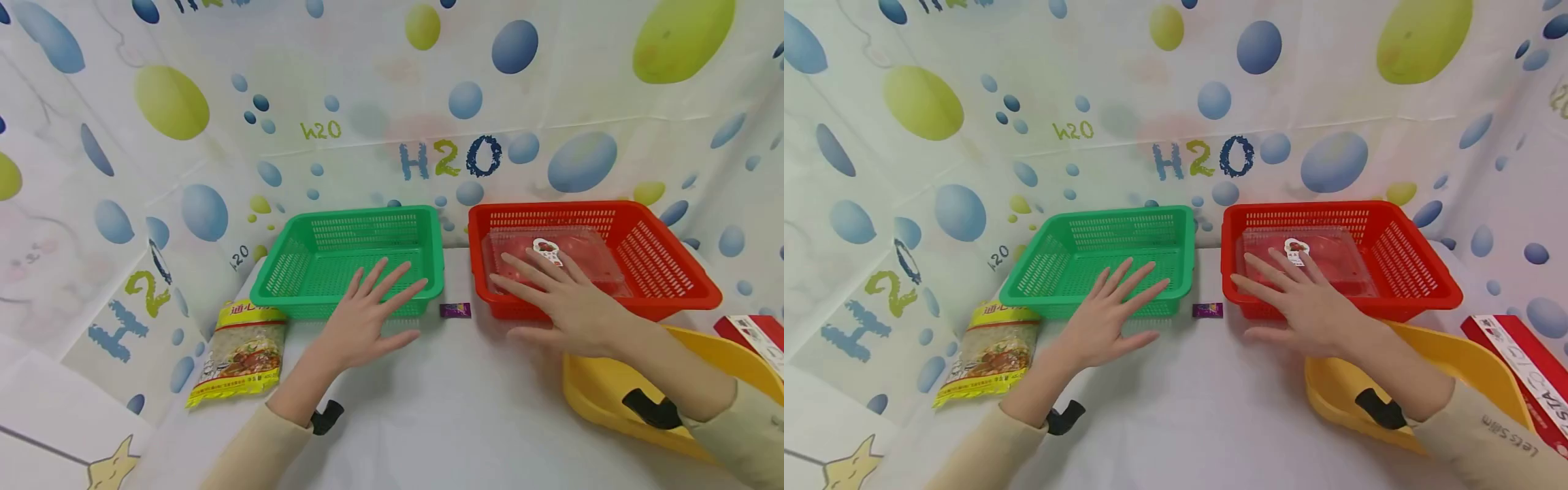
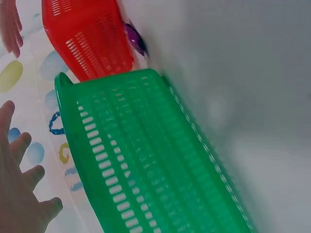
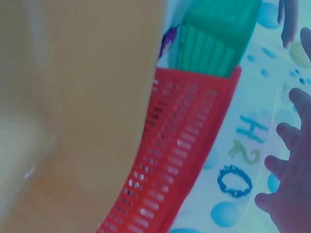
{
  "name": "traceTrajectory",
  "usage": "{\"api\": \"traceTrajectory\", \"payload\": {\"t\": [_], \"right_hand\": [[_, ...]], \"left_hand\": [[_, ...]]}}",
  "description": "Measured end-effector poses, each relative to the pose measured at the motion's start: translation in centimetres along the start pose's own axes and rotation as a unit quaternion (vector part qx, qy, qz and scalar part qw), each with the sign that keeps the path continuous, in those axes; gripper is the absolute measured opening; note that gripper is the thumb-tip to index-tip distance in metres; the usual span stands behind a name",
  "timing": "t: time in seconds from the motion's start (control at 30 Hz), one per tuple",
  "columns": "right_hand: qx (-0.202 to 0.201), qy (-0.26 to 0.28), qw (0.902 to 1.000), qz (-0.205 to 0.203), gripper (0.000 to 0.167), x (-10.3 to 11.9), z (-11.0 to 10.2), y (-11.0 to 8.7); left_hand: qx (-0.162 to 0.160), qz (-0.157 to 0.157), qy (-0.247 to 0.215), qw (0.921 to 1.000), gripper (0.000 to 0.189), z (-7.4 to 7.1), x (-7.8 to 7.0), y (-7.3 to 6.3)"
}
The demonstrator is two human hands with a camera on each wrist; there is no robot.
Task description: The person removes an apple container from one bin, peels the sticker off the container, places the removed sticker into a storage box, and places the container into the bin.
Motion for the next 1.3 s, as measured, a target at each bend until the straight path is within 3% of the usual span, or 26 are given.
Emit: {"api": "traceTrajectory", "payload": {"t": [0.23, 0.47, 0.7, 0.87, 1.03, 1.3], "right_hand": [[-0.007, 0.022, 0.9986, 0.048, 0.087, -1.7, -1.9, 0.0], [-0.033, 0.08, 0.9927, 0.083, 0.089, -3.3, -3.5, 0.1], [-0.079, 0.171, 0.9689, 0.161, 0.088, -5.4, -4.9, -0.1], [-0.102, 0.213, 0.9519, 0.195, 0.091, -7.1, -5.6, -0.4], [-0.099, 0.227, 0.9435, 0.22, 0.097, -8.9, -6.0, -0.3], [-0.086, 0.251, 0.9233, 0.278, 0.103, -11.6, -6.7, -0.9]], "left_hand": [[0.0, -0.021, -0.053, 0.9984, 0.07, 0.6, -1.0, 2.8], [0.008, -0.041, -0.089, 0.9951, 0.074, 1.3, -2.2, 5.3], [-0.001, -0.05, -0.148, 0.9877, 0.075, 1.8, -3.7, 7.6], [0.006, -0.047, -0.168, 0.9847, 0.074, 2.1, -4.8, 8.9], [0.018, -0.052, -0.192, 0.9799, 0.072, 2.2, -6.3, 9.9], [0.044, -0.077, -0.248, 0.9645, 0.069, 3.1, -8.5, 10.5]]}}
Point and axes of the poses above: each hand's wrist, its own y-axis towards the middle knuckle, its own z-axis out of the palm, x = y × z, the point moved 2 cm from there along y, towards the middle knuckle, and after that the axes turned 15 degrees about y, right-handed, at the moved point
